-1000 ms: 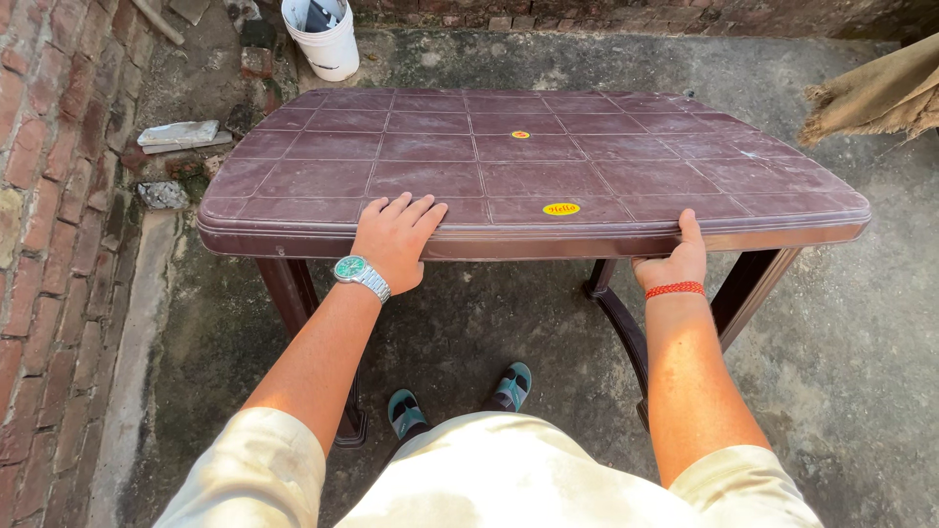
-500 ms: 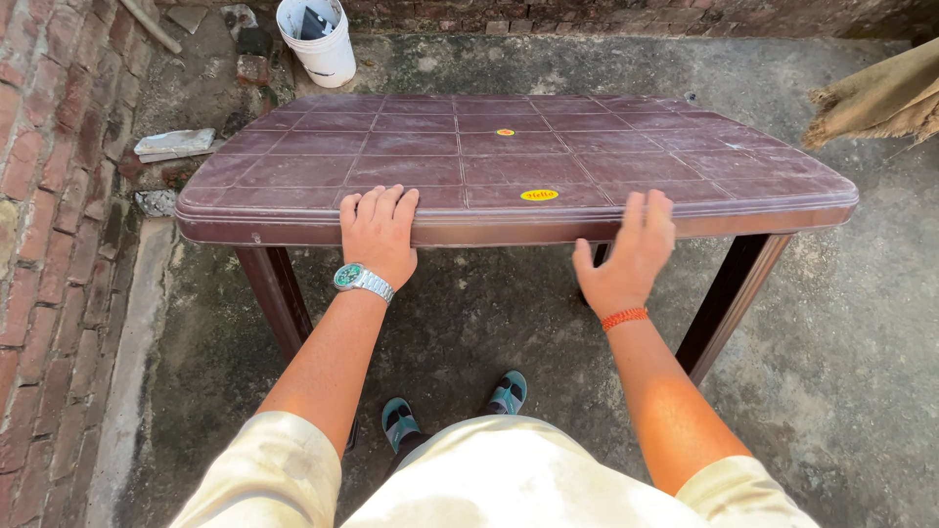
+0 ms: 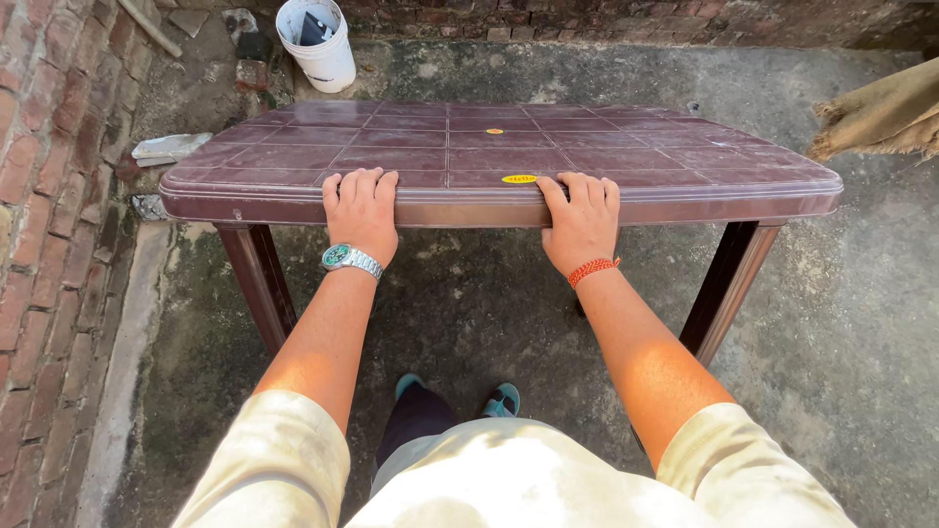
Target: The person flips a plastic table upside down on the ground, then works the legs and side frame pieces off the tabletop by hand, detaching them one at a time. They carry a detached leg frame across the yard and set it on stone steps.
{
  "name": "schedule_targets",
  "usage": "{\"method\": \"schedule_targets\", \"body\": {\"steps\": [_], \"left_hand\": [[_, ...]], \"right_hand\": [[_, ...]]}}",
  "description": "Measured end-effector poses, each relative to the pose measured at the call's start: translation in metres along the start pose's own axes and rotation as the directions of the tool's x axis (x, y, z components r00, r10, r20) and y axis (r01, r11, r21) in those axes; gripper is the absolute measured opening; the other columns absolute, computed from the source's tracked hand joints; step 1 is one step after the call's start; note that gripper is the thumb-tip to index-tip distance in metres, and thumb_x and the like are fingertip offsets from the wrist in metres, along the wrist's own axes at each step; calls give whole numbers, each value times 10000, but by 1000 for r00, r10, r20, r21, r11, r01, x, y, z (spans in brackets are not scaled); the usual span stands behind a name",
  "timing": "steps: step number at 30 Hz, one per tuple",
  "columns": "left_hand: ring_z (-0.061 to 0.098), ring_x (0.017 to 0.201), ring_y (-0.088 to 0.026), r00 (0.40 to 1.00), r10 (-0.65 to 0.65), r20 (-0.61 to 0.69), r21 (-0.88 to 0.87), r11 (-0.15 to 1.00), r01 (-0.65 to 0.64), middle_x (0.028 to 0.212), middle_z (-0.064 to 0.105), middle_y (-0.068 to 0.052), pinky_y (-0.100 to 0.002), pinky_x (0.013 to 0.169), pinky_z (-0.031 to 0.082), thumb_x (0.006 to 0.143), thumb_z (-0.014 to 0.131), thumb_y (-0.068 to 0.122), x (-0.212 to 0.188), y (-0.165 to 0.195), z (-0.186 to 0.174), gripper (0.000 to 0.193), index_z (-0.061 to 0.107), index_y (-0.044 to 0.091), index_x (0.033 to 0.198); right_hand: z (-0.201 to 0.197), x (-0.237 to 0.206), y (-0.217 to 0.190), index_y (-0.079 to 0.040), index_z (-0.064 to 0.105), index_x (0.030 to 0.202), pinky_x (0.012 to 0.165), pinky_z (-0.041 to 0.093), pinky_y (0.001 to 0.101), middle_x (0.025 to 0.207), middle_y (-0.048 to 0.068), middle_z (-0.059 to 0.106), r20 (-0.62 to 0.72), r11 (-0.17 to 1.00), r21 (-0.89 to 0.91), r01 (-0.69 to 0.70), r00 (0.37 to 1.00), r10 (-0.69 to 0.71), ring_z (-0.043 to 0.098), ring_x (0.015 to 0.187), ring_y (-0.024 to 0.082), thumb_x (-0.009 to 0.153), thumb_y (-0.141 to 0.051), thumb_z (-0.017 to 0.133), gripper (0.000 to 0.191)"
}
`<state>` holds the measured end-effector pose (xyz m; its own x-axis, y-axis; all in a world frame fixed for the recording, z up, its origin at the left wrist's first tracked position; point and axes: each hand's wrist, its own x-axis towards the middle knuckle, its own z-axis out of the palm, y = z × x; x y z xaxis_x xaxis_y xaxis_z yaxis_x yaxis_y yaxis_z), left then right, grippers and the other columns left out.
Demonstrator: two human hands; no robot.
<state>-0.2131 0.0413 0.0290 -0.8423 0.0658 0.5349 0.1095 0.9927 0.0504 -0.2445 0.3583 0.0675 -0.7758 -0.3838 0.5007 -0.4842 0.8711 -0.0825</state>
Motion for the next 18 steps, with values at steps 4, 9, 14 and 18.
{"method": "schedule_targets", "body": {"steps": [4,9,14,18], "left_hand": [[556,1289,-266,1000,7,-14,-2,1000,-7,1308,663,-76,-512,1160,287,882,610,74,13,-11,10,409,663,121,1285],[562,1281,-270,999,15,-44,-86,996,-19,1292,665,-80,-513,1150,305,898,601,69,32,-19,18,377,668,110,1266],[562,1278,-265,1000,13,-5,-91,996,-14,1295,661,-78,-513,1145,296,881,578,71,54,-30,31,398,659,119,1268],[558,1287,-253,999,9,33,-104,995,-5,1309,654,-69,-514,1155,280,922,571,82,63,-37,42,374,643,134,1285]], "right_hand": [[14,13,-2,-163,664,1285,1131,325,491,1282,88,601,-16,999,-9,-38,999,37,513,1231,314,677,-28,764,631],[26,35,-1,-144,658,1295,1153,322,485,1305,77,602,-42,998,-35,-54,998,53,509,1253,305,698,-1,744,620],[40,53,1,-149,660,1290,1161,321,480,1311,56,614,-4,992,-90,-84,996,84,513,1264,289,723,18,733,596],[50,64,5,-120,657,1305,1162,318,488,1324,77,621,1,994,-69,-83,997,84,515,1283,295,687,28,715,638]]}}
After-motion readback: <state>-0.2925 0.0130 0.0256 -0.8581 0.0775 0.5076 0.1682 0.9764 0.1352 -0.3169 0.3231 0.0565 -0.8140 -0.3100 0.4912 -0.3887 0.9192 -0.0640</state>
